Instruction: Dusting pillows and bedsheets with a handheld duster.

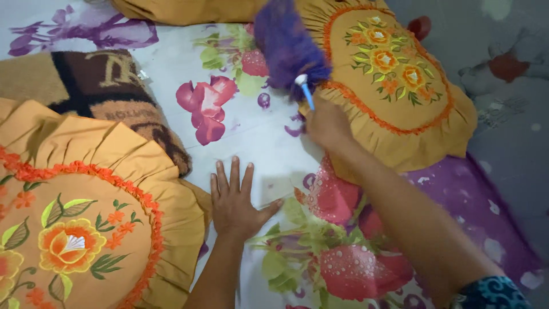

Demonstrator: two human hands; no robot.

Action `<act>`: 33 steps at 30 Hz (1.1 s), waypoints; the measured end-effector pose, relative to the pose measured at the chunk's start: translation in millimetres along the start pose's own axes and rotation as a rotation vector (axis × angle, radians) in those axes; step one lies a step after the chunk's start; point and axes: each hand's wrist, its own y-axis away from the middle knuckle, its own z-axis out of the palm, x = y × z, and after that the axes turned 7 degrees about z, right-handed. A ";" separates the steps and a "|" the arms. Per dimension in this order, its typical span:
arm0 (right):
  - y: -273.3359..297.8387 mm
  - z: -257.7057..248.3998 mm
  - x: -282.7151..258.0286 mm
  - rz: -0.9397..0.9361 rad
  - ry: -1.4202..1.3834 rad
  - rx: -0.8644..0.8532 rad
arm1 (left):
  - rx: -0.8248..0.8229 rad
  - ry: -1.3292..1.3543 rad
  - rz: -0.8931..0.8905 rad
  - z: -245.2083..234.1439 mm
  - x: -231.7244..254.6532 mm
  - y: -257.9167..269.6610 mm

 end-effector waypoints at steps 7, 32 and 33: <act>12.3 37.0 -29.6 -0.198 -0.218 -0.260 | -0.017 -0.001 -0.007 -2.9 0.4 -2.0; 59.5 16.7 -31.1 -0.167 -0.420 -0.114 | -0.013 0.015 0.004 1.2 -2.7 -2.1; 53.4 17.5 -18.2 -0.225 -0.518 0.011 | -0.011 0.007 0.008 1.3 -3.5 -2.8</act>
